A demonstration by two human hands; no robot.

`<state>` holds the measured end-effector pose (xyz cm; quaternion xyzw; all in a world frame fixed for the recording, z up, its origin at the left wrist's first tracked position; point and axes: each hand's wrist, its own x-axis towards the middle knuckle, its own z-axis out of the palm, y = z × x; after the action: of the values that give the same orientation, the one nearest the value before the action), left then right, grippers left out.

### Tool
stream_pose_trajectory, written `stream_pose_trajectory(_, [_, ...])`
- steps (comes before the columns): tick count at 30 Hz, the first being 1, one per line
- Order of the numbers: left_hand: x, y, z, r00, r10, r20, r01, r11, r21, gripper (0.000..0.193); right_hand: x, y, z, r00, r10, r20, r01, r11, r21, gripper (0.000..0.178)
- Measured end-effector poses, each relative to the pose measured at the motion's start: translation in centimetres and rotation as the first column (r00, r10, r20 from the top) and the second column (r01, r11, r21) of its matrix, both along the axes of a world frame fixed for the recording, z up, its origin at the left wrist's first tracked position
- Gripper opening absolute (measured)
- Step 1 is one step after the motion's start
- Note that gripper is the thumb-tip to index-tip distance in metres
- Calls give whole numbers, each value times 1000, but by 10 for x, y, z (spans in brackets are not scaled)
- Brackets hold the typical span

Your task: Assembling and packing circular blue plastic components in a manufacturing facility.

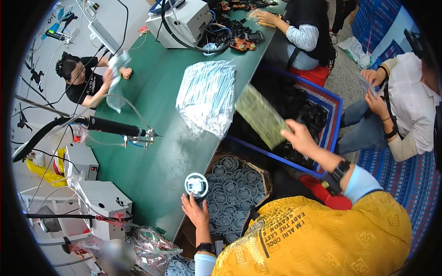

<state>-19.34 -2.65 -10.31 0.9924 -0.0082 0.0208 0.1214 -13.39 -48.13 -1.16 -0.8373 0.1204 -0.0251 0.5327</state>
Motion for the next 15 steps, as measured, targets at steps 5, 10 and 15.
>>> stream_pose_trajectory(5, [-40,7,2,992,111,62,-107,992,-67,54,153,5,-3,998,33,-46,-19,961,277,23])
stream_pose_trajectory(10, [-72,-9,3,942,328,-68,-334,935,-115,49,293,25,-19,972,221,-73,-156,851,501,29])
stream_pose_trajectory(15, [-90,-41,3,878,459,-136,-474,871,-125,42,320,-50,-103,998,-47,53,63,930,-361,34])
